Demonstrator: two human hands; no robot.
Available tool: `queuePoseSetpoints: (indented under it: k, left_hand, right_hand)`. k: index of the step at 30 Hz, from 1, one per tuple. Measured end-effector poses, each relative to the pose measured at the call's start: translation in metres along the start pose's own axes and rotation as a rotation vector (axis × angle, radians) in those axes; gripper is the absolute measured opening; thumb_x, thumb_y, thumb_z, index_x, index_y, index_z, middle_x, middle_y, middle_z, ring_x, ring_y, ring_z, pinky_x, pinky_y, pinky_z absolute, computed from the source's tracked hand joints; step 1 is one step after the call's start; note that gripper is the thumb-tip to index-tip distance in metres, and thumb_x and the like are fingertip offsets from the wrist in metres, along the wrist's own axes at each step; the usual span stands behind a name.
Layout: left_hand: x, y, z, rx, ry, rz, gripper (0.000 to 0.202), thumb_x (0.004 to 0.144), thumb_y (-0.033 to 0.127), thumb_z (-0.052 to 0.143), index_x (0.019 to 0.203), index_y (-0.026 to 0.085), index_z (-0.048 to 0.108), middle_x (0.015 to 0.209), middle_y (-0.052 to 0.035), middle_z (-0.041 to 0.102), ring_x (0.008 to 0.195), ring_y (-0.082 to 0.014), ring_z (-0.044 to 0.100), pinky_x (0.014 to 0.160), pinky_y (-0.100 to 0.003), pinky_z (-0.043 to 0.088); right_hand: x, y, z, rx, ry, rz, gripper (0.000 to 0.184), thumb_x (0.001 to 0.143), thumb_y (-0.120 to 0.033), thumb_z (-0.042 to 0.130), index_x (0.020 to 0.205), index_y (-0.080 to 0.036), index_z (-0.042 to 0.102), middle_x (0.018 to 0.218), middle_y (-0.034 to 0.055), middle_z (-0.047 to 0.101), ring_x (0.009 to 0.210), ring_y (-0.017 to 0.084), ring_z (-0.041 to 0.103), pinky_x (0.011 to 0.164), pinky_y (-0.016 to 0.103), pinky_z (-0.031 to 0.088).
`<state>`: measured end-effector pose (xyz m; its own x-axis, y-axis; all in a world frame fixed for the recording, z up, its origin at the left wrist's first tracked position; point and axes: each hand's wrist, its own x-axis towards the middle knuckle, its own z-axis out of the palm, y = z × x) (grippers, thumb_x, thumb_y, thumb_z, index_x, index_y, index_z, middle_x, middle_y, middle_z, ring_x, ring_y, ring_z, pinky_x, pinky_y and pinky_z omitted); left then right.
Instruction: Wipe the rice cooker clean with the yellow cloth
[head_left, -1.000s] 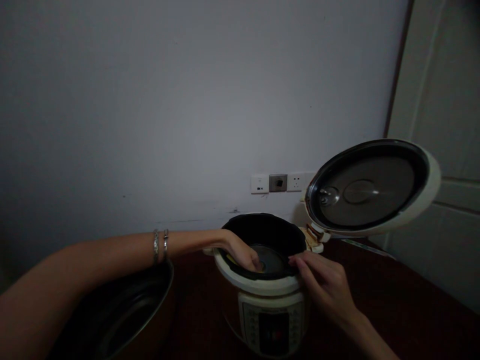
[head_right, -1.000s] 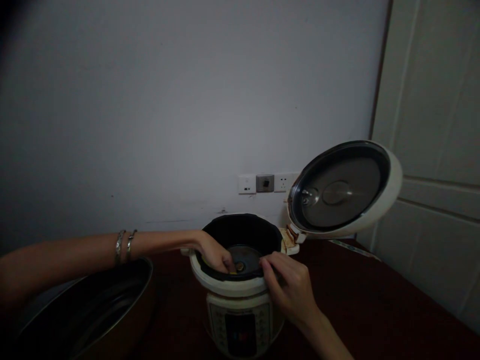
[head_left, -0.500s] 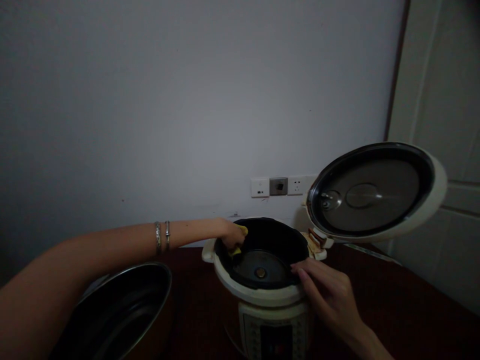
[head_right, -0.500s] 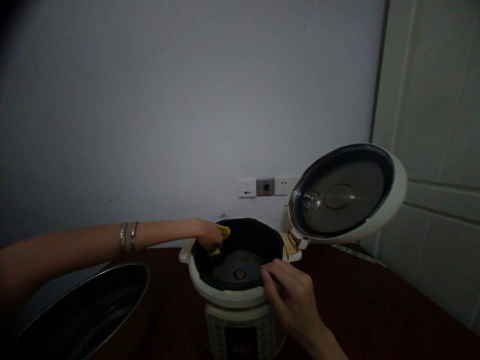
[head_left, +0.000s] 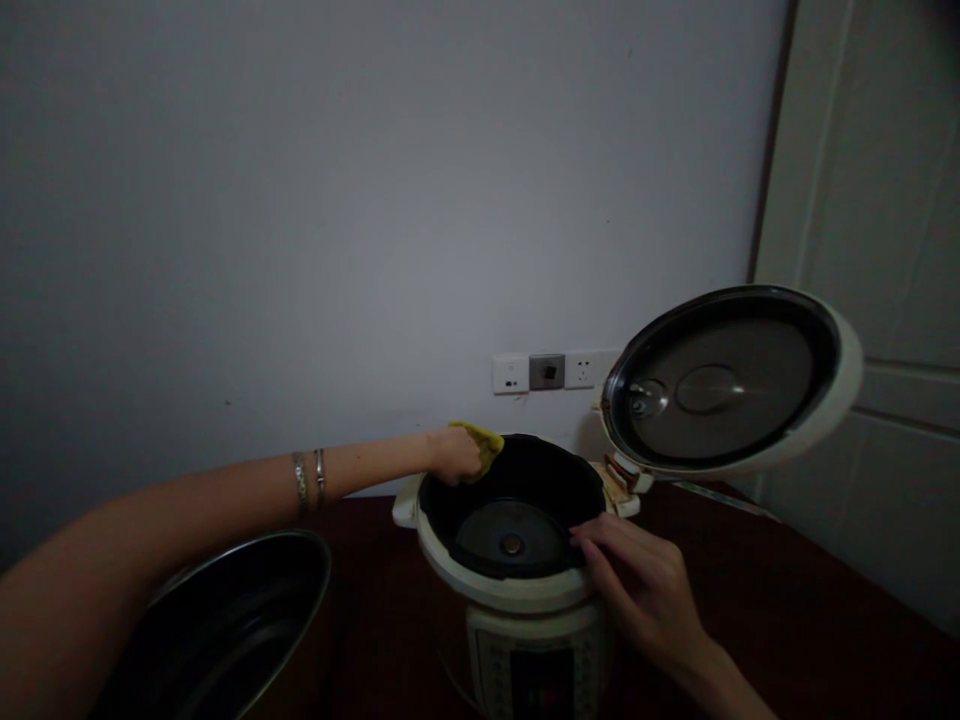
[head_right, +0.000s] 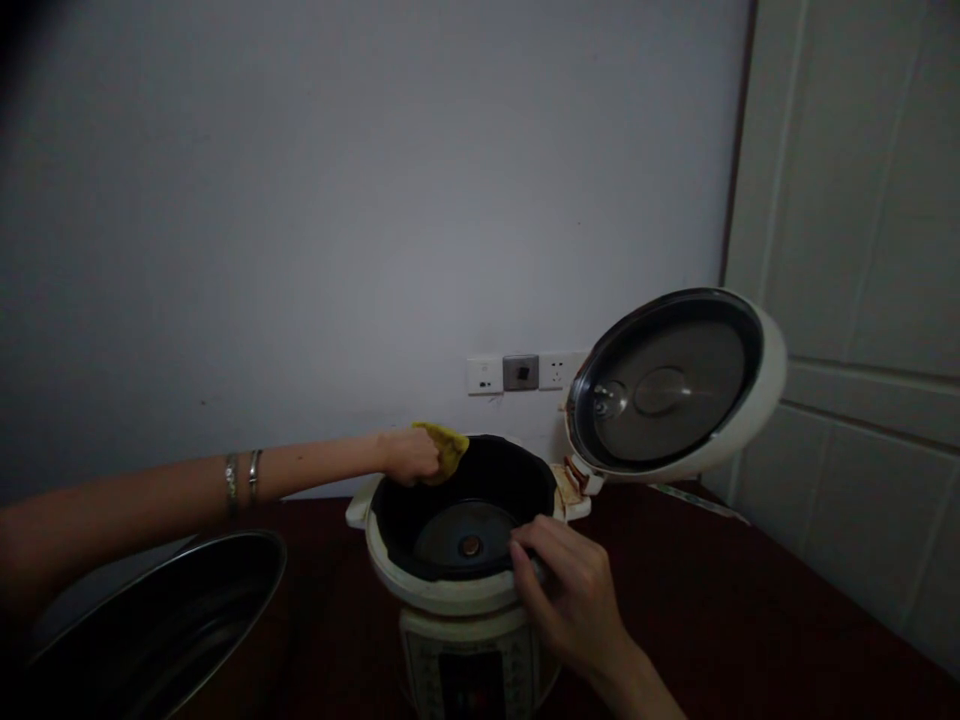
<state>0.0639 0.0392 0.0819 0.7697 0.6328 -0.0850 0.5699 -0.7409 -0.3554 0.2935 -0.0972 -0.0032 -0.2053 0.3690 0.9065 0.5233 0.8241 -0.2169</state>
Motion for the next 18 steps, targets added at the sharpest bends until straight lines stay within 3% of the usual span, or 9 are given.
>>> queuePoseSetpoints:
  k: [3,7,11,15,18]
  left_hand:
    - [-0.017,0.008,-0.005,-0.149,-0.2,0.029,0.013,0.056,0.01,0.06,0.049,0.02,0.064,0.057,-0.0043,0.066,0.055,-0.0161,0.053,0.054,-0.026,0.037]
    - [-0.029,0.019,-0.013,-0.593,-0.403,0.07,0.022,0.054,0.006,0.052,0.053,0.022,0.068,0.055,0.0018,0.064,0.052,-0.0129,0.05,0.052,-0.023,0.037]
    - [-0.027,0.044,-0.014,-0.998,-0.564,0.07,0.022,0.052,0.009,0.051,0.055,0.022,0.068,0.047,0.0048,0.057,0.047,-0.0127,0.048,0.048,-0.023,0.039]
    - [-0.014,0.079,-0.006,-1.207,-0.505,0.055,0.024,0.06,0.013,0.051,0.071,0.021,0.071,0.056,0.0052,0.06,0.05,-0.0115,0.05,0.055,-0.024,0.044]
    - [0.002,0.102,0.004,-1.278,-0.346,-0.066,0.019,0.068,0.014,0.049,0.072,0.018,0.066,0.058,0.0043,0.059,0.05,-0.0102,0.046,0.052,-0.023,0.04]
  right_hand:
    - [0.0,0.001,0.0,-0.001,-0.002,-0.008,0.017,0.085,-0.017,0.048,0.078,-0.019,0.064,0.071,0.0049,0.068,0.063,0.015,0.065,0.059,0.025,0.052]
    - [-0.001,0.005,0.0,0.019,0.011,-0.017,0.014,0.083,-0.016,0.052,0.078,-0.019,0.065,0.073,0.0045,0.07,0.066,0.015,0.066,0.062,0.025,0.054]
    - [0.001,0.007,-0.001,0.038,0.012,-0.014,0.011,0.08,-0.016,0.057,0.076,-0.019,0.067,0.074,0.0042,0.071,0.068,0.016,0.068,0.063,0.026,0.055]
    - [0.002,0.006,-0.003,0.07,0.071,0.032,0.017,0.081,-0.015,0.055,0.073,-0.02,0.069,0.076,0.0046,0.072,0.069,0.017,0.069,0.064,0.026,0.056]
    - [0.002,0.004,-0.004,0.072,0.167,-0.003,0.018,0.081,-0.01,0.053,0.084,-0.019,0.069,0.084,0.0067,0.073,0.078,0.019,0.069,0.071,0.03,0.057]
